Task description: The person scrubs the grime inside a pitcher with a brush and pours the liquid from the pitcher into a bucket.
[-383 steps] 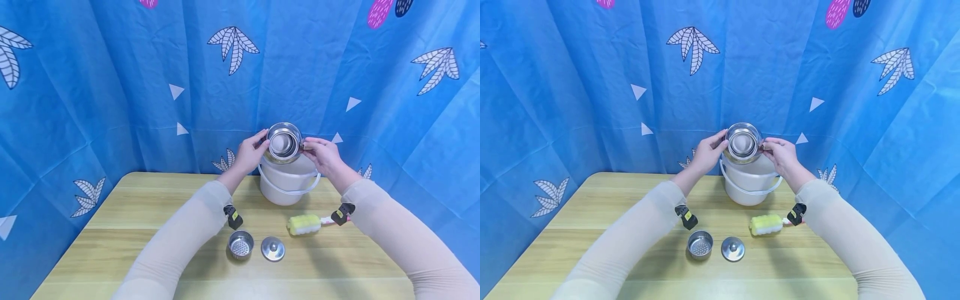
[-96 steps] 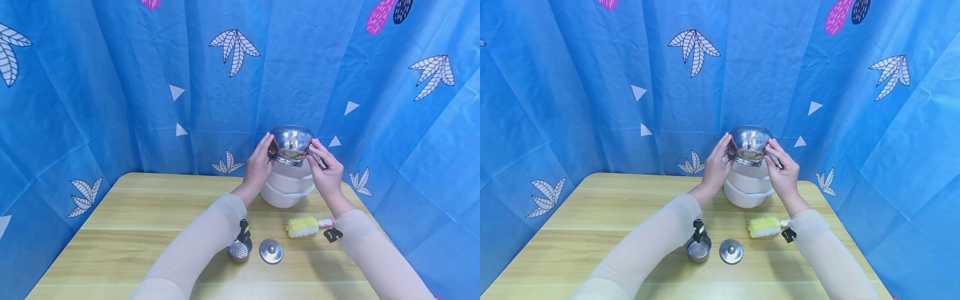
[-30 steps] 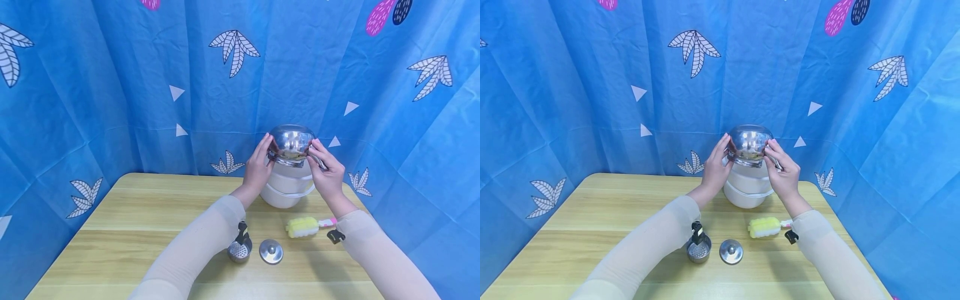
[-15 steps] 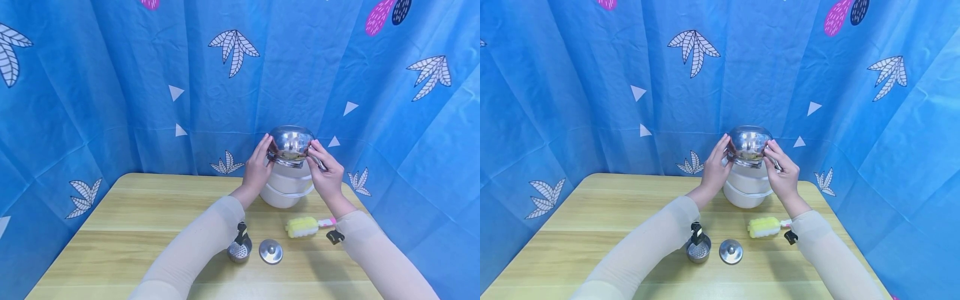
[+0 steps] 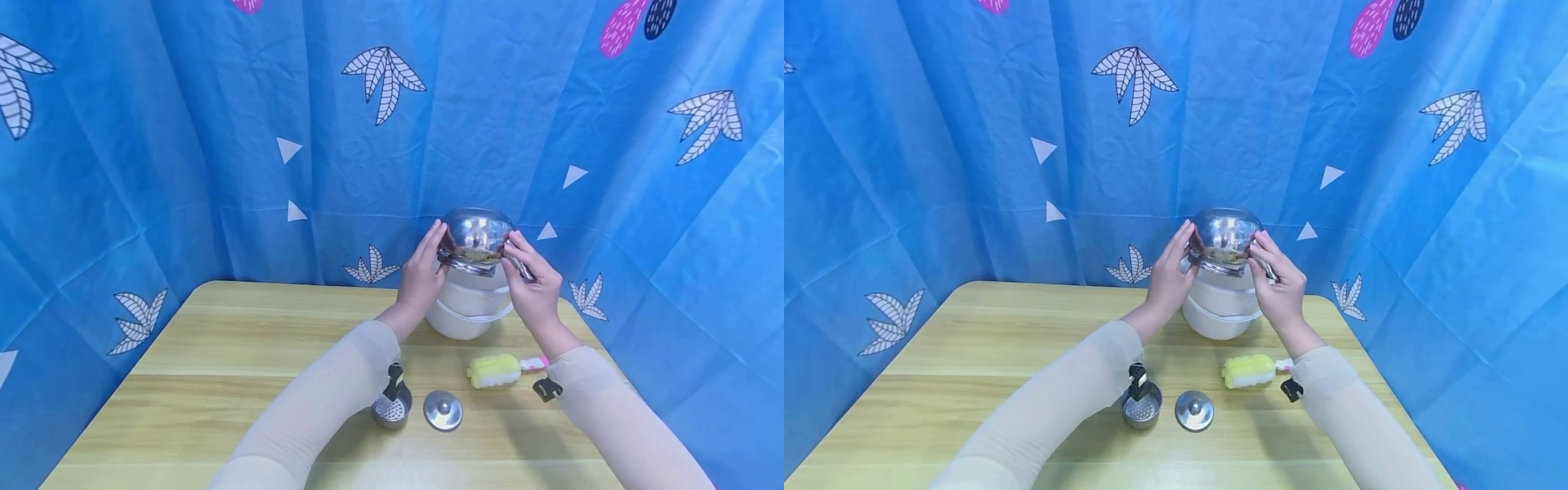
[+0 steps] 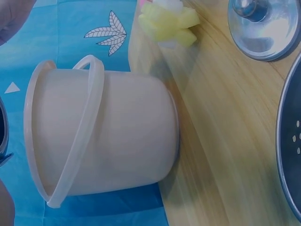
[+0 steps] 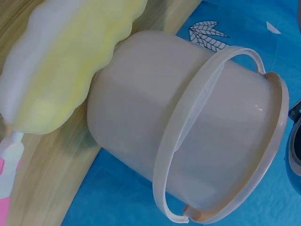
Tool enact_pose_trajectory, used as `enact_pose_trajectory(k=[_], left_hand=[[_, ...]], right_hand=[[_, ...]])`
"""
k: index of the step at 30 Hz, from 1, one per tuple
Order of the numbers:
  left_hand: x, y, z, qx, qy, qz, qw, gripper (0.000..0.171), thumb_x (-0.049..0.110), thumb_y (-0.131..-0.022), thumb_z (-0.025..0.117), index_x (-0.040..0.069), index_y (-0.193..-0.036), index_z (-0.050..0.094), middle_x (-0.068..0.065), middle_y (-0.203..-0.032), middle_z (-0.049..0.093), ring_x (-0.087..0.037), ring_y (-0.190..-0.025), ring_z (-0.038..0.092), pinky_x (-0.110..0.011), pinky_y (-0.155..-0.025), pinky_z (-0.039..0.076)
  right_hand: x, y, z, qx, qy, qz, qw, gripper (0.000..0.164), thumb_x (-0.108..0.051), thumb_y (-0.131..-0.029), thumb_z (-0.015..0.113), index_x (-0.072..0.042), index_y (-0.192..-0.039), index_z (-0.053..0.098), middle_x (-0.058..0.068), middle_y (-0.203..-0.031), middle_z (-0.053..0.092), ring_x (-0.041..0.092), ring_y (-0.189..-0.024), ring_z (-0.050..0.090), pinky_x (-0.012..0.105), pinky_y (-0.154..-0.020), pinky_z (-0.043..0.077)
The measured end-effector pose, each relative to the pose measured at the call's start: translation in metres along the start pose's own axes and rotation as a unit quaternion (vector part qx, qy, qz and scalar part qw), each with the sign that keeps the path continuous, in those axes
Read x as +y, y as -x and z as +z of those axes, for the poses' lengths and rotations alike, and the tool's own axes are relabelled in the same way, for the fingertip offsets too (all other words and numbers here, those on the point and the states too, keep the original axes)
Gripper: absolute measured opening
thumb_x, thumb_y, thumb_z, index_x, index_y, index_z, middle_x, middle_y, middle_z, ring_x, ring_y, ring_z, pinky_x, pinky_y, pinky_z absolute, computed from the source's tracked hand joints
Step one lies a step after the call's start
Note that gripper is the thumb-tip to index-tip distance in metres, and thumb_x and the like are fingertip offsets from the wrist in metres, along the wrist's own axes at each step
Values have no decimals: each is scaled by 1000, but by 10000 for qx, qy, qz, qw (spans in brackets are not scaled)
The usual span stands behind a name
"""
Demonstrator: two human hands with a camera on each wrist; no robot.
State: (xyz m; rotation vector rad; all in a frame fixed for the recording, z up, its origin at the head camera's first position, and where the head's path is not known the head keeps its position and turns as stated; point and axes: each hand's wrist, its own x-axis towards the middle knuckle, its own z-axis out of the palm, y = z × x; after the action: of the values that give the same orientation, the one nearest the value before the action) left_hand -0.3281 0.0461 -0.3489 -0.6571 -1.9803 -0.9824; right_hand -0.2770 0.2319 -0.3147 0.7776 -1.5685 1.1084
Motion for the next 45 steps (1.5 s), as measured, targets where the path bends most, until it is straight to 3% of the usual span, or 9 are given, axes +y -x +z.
enact_pose_trajectory(k=[25, 32, 39, 45], left_hand=[[-5, 2, -4, -140, 46, 14, 9999, 80, -3, -84, 76, 15, -153, 40, -8, -157, 41, -28, -132, 53, -29, -105, 46], [-6, -1, -9, -224, 8, 62, 9997, 70, 6, -87, 76, 12, -150, 45, -5, -155, 43, -28, -127, 58, -26, -104, 46], [-7, -2, -10, -219, -36, 146, 9996, 67, 11, -88, 77, 11, -148, 48, -7, -153, 47, -27, -128, 56, -26, -105, 44], [-7, -3, -10, -216, 37, 147, 9997, 64, 14, -89, 75, 11, -147, 49, -6, -152, 47, -26, -130, 55, -26, -107, 43]], right_hand=[[2, 2, 1, -57, -210, 393, 9990, 28, 27, -79, 65, 20, -107, 66, 34, -122, 61, 30, -124, 61, 26, -100, 50], [-5, 1, 1, -100, 62, 800, 9967, 28, 20, -83, 67, 18, -111, 67, 32, -125, 62, 25, -123, 62, 21, -98, 50], [-3, 2, 0, -13, -153, 1446, 9894, 27, 17, -85, 67, 16, -113, 67, 28, -127, 62, 22, -124, 61, 20, -97, 50], [15, 7, -4, 2, -144, 1866, 9823, 29, 9, -88, 70, 7, -116, 71, 16, -130, 65, 18, -126, 59, 20, -98, 49]])
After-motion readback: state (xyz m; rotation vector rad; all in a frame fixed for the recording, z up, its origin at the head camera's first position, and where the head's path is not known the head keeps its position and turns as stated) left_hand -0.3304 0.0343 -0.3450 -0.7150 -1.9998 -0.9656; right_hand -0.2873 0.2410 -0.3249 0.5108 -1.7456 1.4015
